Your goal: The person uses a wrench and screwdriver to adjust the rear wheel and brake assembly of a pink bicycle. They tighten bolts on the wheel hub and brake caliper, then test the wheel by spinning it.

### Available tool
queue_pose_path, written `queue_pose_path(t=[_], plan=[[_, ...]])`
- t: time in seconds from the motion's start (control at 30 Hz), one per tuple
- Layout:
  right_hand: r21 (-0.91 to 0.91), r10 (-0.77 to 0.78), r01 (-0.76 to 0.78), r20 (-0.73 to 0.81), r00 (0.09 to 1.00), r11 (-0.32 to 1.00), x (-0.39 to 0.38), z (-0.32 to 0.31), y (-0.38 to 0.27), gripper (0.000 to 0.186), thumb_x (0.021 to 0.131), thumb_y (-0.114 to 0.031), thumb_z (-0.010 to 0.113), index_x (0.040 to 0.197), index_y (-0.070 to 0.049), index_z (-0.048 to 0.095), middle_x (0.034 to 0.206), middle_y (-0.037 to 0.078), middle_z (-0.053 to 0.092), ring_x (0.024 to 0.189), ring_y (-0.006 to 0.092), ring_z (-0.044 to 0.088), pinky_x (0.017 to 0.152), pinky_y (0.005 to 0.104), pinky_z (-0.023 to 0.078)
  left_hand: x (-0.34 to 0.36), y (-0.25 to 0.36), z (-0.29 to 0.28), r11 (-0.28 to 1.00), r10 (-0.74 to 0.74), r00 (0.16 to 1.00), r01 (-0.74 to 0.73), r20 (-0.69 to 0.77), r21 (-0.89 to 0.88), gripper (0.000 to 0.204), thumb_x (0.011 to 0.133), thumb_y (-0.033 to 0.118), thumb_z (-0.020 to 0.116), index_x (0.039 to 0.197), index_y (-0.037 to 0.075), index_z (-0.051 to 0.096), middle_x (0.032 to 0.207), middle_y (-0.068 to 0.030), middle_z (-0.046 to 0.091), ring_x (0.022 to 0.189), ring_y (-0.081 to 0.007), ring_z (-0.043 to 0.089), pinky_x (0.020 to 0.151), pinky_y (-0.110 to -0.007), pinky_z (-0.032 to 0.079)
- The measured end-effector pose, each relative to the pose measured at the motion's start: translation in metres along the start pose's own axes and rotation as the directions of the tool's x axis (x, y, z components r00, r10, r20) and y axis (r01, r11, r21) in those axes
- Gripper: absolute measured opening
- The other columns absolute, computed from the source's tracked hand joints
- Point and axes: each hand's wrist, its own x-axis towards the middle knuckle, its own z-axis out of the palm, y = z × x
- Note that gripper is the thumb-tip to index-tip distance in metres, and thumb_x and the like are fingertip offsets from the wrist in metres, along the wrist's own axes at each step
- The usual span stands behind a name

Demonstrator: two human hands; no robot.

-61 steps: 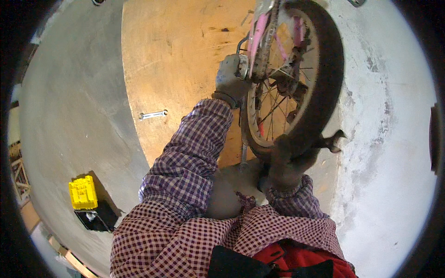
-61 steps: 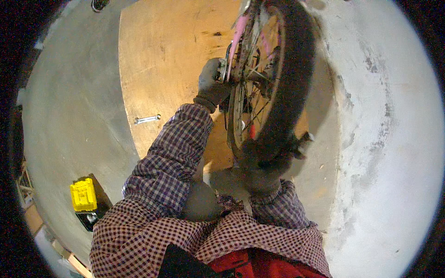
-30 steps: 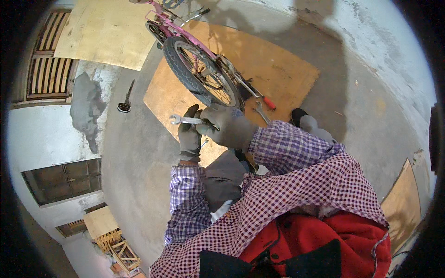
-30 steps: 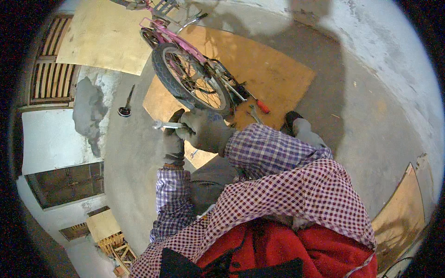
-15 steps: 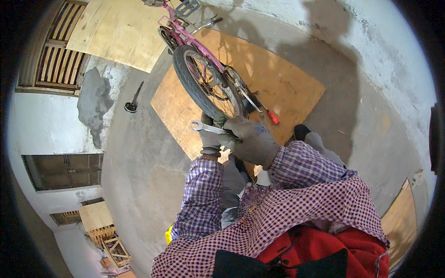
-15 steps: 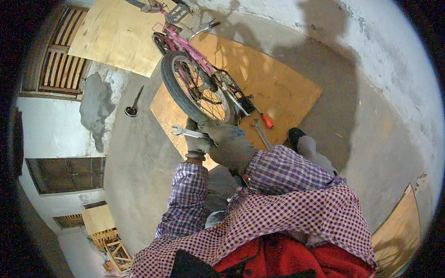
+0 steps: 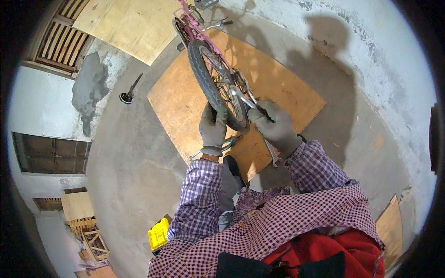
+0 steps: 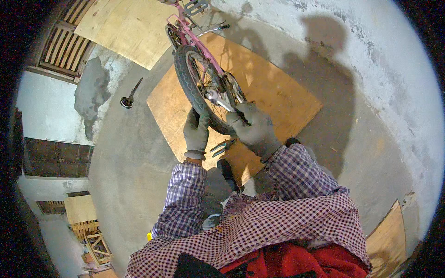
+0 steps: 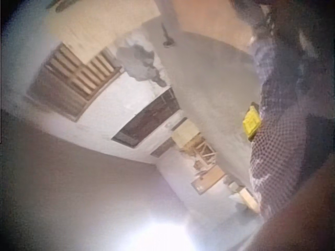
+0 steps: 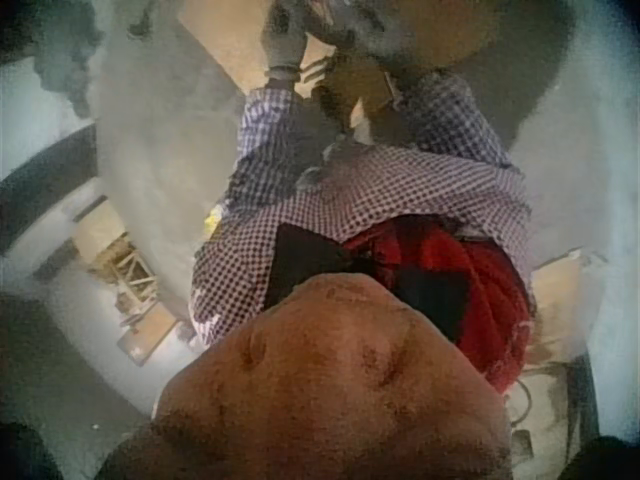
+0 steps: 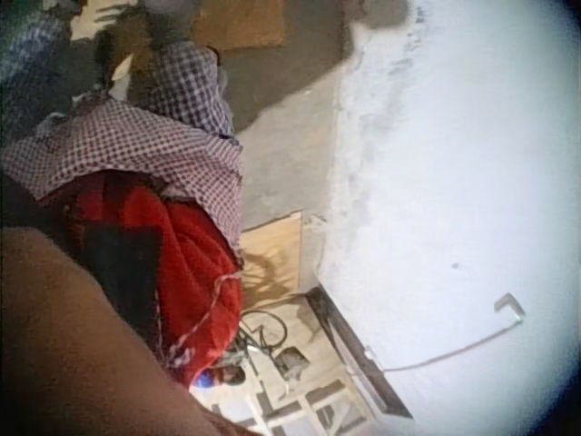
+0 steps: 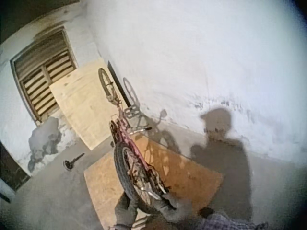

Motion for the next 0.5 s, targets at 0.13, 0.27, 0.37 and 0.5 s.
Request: queue_pose_path(t=[0.13,0.27,0.37,0.5], plan=[[0.075,0.113,-0.111,-0.034,0.993,0.991,0.007,0.011,0.013,0.020,0.097,-0.021,0.070,0.095,-0.002,0.066,0.078,0.007,0.060,0.076,0.0150,0.059,0.068,0.0332,0.048,-0.004,-0.003,-0.013,0.998,0.035,0.999,-0.034,-0.007,0.058,0.055,0.101,0.025,0.071,0.142,-0.008,0.054,0.134,-0.0169,0.065,0.118,-0.0224,0.064,0.100,-0.035,0.052],[0.225,-0.017,0.038,-0.091,0.996,0.974,0.020,0.023,0.035,0.015,0.098,-0.016,0.068,0.094,-0.001,0.066,0.085,0.003,0.061,0.082,0.0127,0.058,0.074,0.0298,0.048,0.008,-0.022,-0.032,0.982,0.104,0.993,-0.094,-0.049,0.162,0.042,0.096,0.037,0.074,0.112,-0.002,0.069,0.097,-0.0179,0.074,0.088,-0.0270,0.072,0.078,-0.037,0.055],[0.200,0.066,-0.039,-0.130,0.989,0.979,0.024,0.026,0.044,0.011,0.097,-0.011,0.067,0.094,-0.001,0.065,0.085,0.002,0.060,0.081,0.0119,0.057,0.074,0.0297,0.048,0.002,-0.053,-0.040,0.937,0.058,0.997,-0.038,-0.045,0.347,0.044,0.097,0.031,0.075,0.120,-0.005,0.066,0.107,-0.0145,0.075,0.097,-0.0205,0.071,0.085,-0.036,0.057],[0.214,0.071,-0.041,-0.138,0.988,0.976,0.019,0.027,0.039,0.010,0.097,-0.011,0.066,0.100,-0.001,0.066,0.086,0.001,0.063,0.080,0.0109,0.057,0.072,0.0290,0.049,-0.035,-0.102,-0.036,0.611,-0.332,0.937,0.131,0.103,0.781,0.055,0.094,0.046,0.071,0.129,0.003,0.065,0.118,-0.0196,0.074,0.107,-0.0334,0.073,0.088,-0.045,0.057]])
